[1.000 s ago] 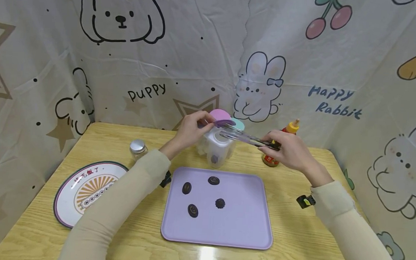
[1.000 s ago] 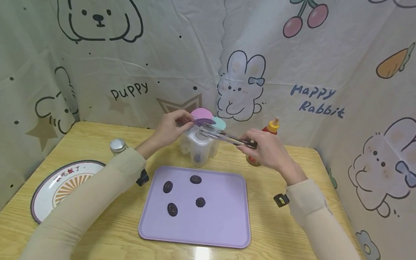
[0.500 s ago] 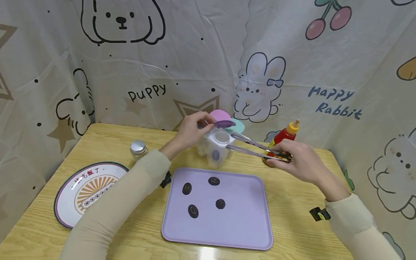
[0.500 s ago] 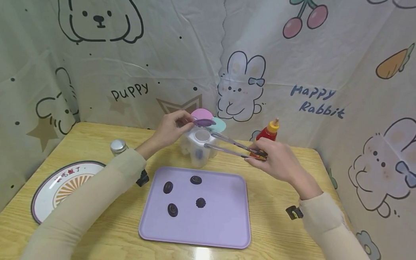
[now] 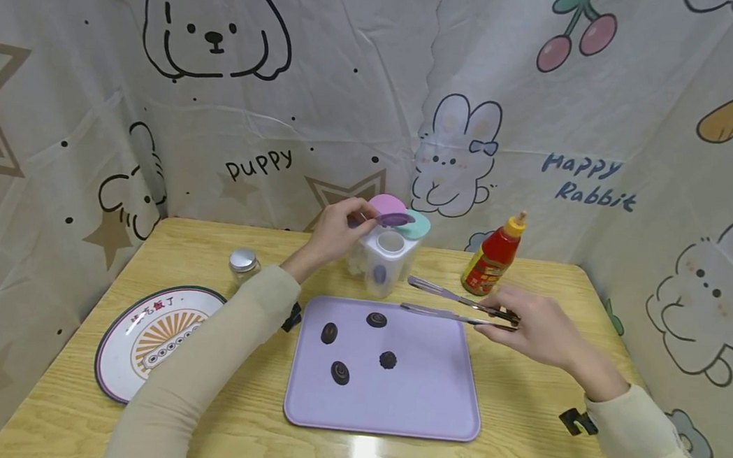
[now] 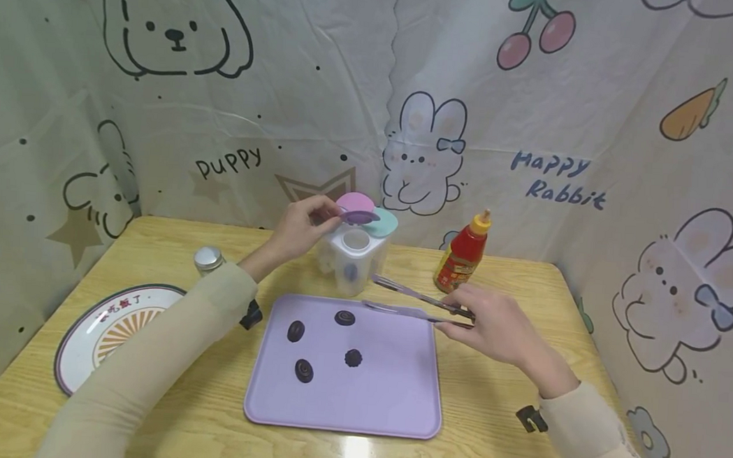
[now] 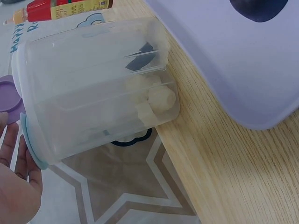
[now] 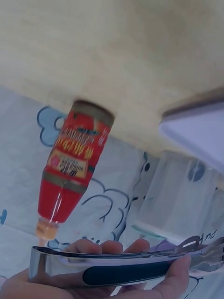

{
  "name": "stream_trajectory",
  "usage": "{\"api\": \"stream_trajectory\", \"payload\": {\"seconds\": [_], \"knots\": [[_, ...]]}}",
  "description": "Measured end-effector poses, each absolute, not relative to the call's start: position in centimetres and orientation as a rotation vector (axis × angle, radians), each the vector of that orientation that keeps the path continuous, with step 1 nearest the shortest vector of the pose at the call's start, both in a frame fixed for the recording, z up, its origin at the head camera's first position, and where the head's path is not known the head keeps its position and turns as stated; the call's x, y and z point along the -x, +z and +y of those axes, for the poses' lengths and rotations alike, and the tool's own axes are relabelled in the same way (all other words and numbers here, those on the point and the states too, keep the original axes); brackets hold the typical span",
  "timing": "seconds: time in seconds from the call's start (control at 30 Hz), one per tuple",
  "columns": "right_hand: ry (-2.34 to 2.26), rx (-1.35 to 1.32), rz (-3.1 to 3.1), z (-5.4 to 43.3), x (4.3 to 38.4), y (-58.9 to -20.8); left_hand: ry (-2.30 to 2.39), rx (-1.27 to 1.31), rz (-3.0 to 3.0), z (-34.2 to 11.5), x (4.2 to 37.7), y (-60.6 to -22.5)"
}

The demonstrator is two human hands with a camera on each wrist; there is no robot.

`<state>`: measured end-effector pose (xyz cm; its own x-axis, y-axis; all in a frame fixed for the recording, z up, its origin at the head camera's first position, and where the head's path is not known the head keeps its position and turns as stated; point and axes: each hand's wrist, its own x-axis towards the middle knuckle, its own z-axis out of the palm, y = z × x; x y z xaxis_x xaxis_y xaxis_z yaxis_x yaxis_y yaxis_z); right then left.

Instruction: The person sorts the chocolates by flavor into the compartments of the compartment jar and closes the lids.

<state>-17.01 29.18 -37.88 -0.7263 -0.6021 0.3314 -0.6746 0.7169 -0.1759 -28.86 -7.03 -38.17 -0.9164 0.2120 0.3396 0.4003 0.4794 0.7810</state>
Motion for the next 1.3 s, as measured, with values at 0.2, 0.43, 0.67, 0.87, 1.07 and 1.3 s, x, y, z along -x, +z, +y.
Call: {"api": "stream_trajectory", "payload": {"seconds": [0.2,0.43,0.67,0.87,1.07,1.3], "knots": [[0.465,-1.021,-2.719,29.2,15.8,-39.8,-1.418,0.524,-2.533,-7.0,28.8,-38.2],[0.544,-1.078,-2.736,28.9,14.8,-41.9,-1.426,0.524,-2.535,-7.0,28.8,-38.1],[0.589,-1.129,-2.776,28.2,14.1,-43.8,-1.423,0.523,-2.536,-7.0,28.9,-38.2],[0.566,-1.138,-2.808,27.8,13.8,-44.6,-1.42,0.517,-2.544,-7.1,28.9,-38.2],[0.565,-1.139,-2.816,27.8,13.7,-45.1,-1.429,0.516,-2.53,-7.1,28.8,-38.3],[0.566,-1.16,-2.807,27.7,13.8,-45.6,-1.427,0.507,-2.539,-7.0,28.8,-38.2]]}}
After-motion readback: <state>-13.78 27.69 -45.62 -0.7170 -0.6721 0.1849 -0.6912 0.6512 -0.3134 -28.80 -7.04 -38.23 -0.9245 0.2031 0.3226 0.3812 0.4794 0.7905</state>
